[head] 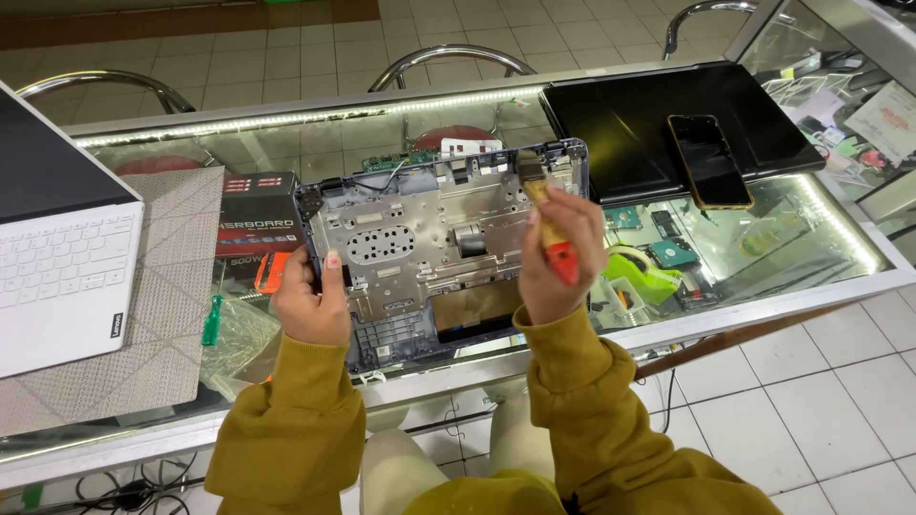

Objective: Using a brush to clean dust and debris from the internal and external surfaces of a laptop casing.

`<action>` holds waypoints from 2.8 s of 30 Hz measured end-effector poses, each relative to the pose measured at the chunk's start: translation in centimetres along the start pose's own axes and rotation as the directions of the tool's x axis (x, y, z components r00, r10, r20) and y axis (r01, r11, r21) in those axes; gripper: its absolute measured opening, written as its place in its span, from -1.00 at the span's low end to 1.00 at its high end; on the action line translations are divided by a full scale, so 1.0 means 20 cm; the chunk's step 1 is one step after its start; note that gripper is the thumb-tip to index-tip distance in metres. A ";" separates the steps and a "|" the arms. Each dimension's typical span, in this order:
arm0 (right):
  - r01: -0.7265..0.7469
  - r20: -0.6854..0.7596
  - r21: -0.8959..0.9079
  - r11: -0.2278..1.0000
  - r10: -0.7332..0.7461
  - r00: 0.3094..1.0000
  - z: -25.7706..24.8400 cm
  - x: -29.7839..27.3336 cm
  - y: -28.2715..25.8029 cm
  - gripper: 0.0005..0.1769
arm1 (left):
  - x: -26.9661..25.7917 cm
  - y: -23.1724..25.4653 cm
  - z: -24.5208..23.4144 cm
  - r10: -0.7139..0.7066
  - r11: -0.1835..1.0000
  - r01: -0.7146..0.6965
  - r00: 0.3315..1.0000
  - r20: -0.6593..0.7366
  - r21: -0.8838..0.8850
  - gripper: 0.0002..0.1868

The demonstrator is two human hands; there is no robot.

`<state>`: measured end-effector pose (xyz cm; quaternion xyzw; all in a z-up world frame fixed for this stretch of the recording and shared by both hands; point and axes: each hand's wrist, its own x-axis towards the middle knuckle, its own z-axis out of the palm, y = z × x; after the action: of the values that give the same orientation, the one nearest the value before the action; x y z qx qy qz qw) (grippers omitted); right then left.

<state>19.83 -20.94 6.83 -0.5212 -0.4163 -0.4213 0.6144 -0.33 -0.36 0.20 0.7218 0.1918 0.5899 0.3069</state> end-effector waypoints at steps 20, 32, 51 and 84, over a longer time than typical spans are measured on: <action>0.039 0.070 -0.068 0.997 -0.034 0.997 -0.25 0.37 0.08 -0.92 | 0.00 0.04 -0.01 0.046 0.999 -0.047 0.998 -0.037 -0.027 -0.81; -0.190 0.040 0.030 0.981 0.189 0.981 -0.42 0.19 0.03 -0.91 | 0.00 0.08 -0.02 0.037 0.997 -0.039 0.999 -0.030 -0.065 -0.79; -0.309 0.183 -0.150 0.939 0.333 0.925 -0.63 -0.01 0.05 -0.83 | -0.01 -0.01 -0.01 0.009 0.995 -0.010 1.000 -0.007 -0.101 -0.78; -0.978 0.441 0.209 0.011 0.891 0.104 -0.69 0.13 -0.14 -0.64 | 0.42 -0.40 -0.13 -0.171 0.975 0.002 0.645 0.745 0.222 -0.62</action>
<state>19.03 -35.11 8.60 -0.5381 -0.1036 0.2558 0.7964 -0.29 11.52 1.33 0.9193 0.1385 0.1952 0.3123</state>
